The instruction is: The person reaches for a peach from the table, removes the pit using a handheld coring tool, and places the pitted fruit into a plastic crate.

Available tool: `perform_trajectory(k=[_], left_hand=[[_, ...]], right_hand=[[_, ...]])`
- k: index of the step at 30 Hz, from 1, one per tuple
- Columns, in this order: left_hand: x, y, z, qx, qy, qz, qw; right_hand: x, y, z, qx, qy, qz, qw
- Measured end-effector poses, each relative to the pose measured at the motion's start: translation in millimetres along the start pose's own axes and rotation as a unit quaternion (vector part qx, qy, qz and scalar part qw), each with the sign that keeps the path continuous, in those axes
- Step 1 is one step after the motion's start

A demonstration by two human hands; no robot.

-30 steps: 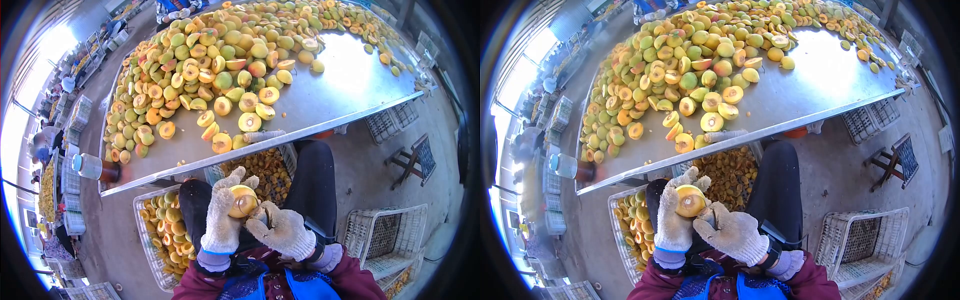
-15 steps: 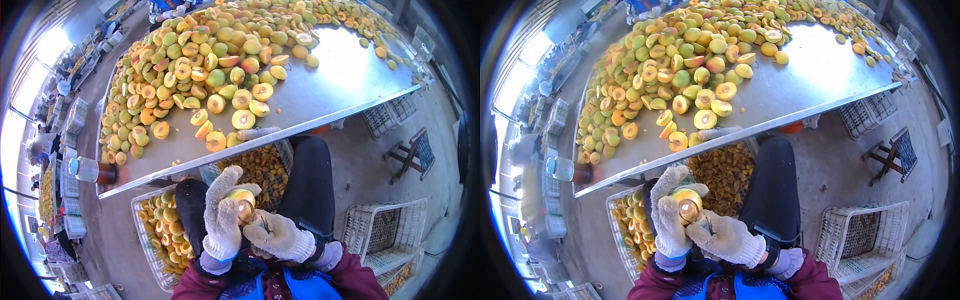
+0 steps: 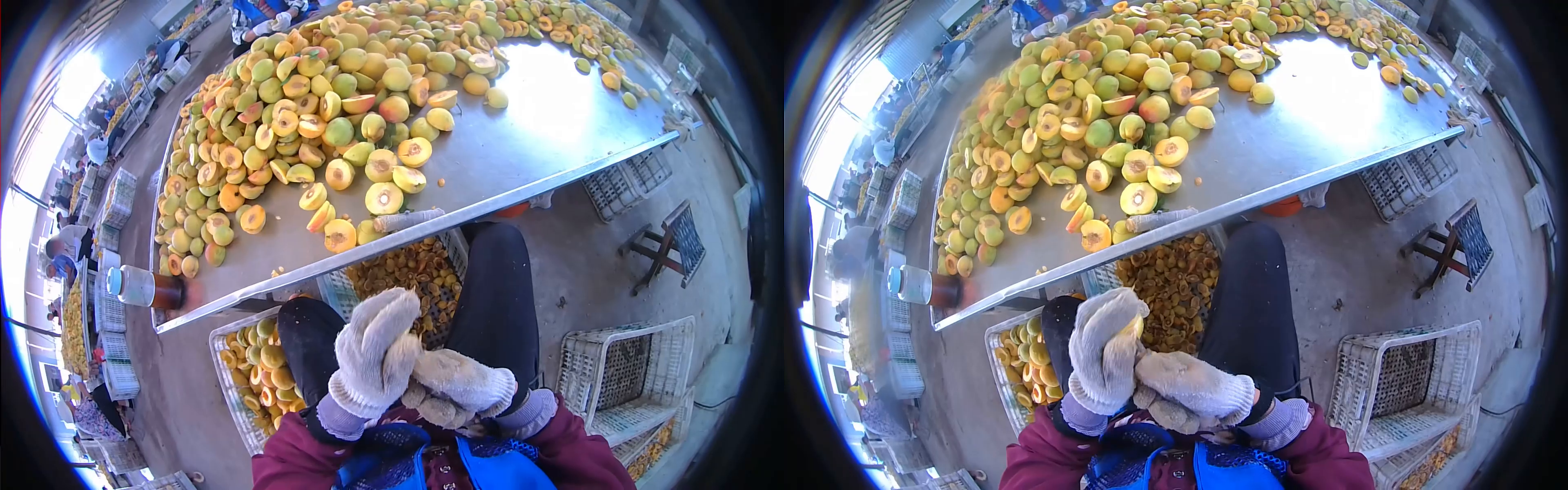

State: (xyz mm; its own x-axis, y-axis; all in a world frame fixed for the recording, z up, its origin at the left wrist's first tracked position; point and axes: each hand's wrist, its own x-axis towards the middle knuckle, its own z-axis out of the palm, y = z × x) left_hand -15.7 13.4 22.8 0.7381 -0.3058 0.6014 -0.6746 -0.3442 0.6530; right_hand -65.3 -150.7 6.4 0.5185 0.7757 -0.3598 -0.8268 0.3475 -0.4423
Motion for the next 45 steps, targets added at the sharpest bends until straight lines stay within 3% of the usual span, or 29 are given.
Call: perform_trajectory(k=[3,4,7,9,12,14,15,17,18,20,24,26,27,28,29,31,32,34,35,36,38,40,42,43,44,45], left_hand=[[19,10,-5,-0.127,-0.108,-0.331,0.929],[18,9,-5,-0.127,-0.109,-0.331,0.929],[19,4,-4,-0.02,-0.139,-0.178,0.974],[23,7,-8,0.004,-0.153,-0.15,0.977],[26,6,-9,0.019,-0.17,-0.119,0.978],[28,6,-8,0.009,-0.172,-0.117,0.978],[29,7,-8,0.024,-0.172,-0.093,0.98],[36,11,-8,0.038,-0.171,-0.07,0.982],[43,13,-7,0.069,-0.22,-0.113,0.966],[47,14,-7,0.1,-0.266,-0.155,0.946],[42,9,-3,0.111,-0.221,-0.047,0.968],[41,6,0,0.119,-0.176,0.019,0.977],[39,1,1,0.079,-0.193,-0.014,0.978],[37,-5,2,0.079,-0.191,-0.013,0.978],[33,-11,3,-0.034,-0.163,-0.037,0.985],[20,-12,4,-0.181,-0.121,-0.113,0.969],[20,-10,6,-0.181,-0.122,-0.113,0.969],[23,-3,8,-0.188,-0.125,-0.243,0.943],[31,-3,7,-0.143,-0.181,-0.267,0.936],[33,-4,5,-0.143,-0.18,-0.269,0.935],[39,-6,-1,-0.115,-0.231,-0.141,0.956],[35,-8,-4,-0.151,-0.217,-0.1,0.959],[25,-17,3,-0.147,-0.13,0.013,0.98],[22,-14,6,-0.167,-0.129,-0.052,0.976],[24,-11,7,-0.171,-0.129,-0.051,0.976],[25,-5,6,-0.261,-0.154,-0.219,0.927]], right_hand=[[5,3,-2,-0.001,0.005,-0.017,1.0],[7,6,-7,0.015,-0.02,-0.026,0.999],[12,18,-22,0.016,-0.046,-0.05,0.998],[12,16,-20,0.003,-0.049,-0.065,0.997],[12,11,-14,0.097,-0.033,-0.048,0.994],[19,22,-32,0.19,-0.241,-0.055,0.95],[17,20,-23,0.19,-0.241,-0.054,0.95],[10,12,1,0.113,0.074,-0.098,0.986],[10,10,-2,0.113,0.074,-0.097,0.986],[9,7,-9,0.139,-0.077,-0.094,0.983],[11,19,-14,0.113,0.017,-0.091,0.989],[15,32,-30,0.218,-0.107,-0.166,0.956],[14,40,-34,0.221,-0.105,-0.164,0.956],[14,44,-39,0.227,-0.041,-0.134,0.964],[14,45,-41,0.234,0.024,-0.104,0.966],[12,25,-18,0.203,0.01,-0.089,0.975],[10,17,-10,0.168,-0.003,-0.075,0.983],[15,26,-23,0.141,0.003,-0.092,0.986],[15,31,-27,0.111,0.009,-0.106,0.988],[13,26,-19,0.111,0.009,-0.103,0.988],[8,9,5,0.188,0.126,-0.099,0.969],[7,10,3,0.174,0.125,-0.081,0.973],[3,15,-1,0.163,0.13,-0.065,0.976],[3,19,-6,0.172,0.098,-0.07,0.978],[4,22,-11,0.18,0.066,-0.076,0.979],[4,26,-15,0.181,0.07,-0.074,0.978]])
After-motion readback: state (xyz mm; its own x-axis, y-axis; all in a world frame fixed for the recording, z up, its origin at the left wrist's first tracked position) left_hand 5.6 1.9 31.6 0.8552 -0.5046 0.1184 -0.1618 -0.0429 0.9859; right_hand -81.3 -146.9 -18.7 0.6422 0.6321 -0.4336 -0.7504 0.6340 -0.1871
